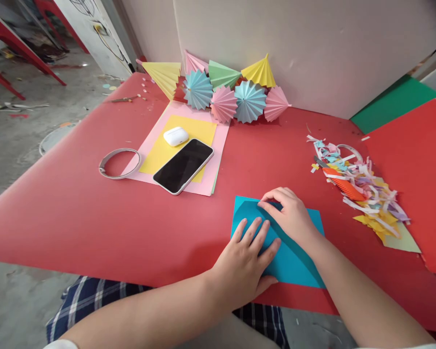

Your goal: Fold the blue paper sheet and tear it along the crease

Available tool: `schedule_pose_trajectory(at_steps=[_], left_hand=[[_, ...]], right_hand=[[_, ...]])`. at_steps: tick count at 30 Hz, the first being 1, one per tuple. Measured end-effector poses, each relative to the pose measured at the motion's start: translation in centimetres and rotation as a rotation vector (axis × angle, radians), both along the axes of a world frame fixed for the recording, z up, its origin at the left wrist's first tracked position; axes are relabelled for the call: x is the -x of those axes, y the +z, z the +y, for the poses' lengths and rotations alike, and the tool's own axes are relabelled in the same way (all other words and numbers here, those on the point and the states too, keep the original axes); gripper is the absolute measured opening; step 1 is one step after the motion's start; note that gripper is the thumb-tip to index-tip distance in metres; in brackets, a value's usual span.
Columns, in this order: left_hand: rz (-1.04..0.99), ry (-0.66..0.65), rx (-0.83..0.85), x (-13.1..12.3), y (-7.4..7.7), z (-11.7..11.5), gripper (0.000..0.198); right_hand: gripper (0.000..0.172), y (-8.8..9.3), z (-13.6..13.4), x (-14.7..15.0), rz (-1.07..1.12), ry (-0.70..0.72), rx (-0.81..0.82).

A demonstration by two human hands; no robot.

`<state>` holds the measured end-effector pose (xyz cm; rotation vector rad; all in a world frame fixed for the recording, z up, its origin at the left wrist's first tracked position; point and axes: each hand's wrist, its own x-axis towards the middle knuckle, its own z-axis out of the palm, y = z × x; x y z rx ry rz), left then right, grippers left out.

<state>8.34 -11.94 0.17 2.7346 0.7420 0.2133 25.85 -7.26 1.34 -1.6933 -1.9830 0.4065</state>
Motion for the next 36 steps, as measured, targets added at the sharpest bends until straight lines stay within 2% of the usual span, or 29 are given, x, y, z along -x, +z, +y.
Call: schedule_pose_trajectory(at_steps=[5,9,21,36], left_hand=[[0.003,-0.003,0.003,0.0,0.0,0.0,0.060],[0.008,0.000,0.002,0.0,0.1,-0.1,0.061],[0.016,0.007,0.013,0.0,0.1,-0.1,0.060],[0.022,0.000,0.012,0.0,0.1,-0.1,0.059]], right_hand=[[0.026,0.1,0.7,-1.2,-0.131,-0.016,0.106],[0.032,-0.2,0.9,-1.6,-0.235,-0.015,0.096],[0.026,-0.2,0.7,-0.7,-0.232,-0.057,0.096],[0.025,-0.4,1.2,-0.5,-0.239,-0.024,0.119]])
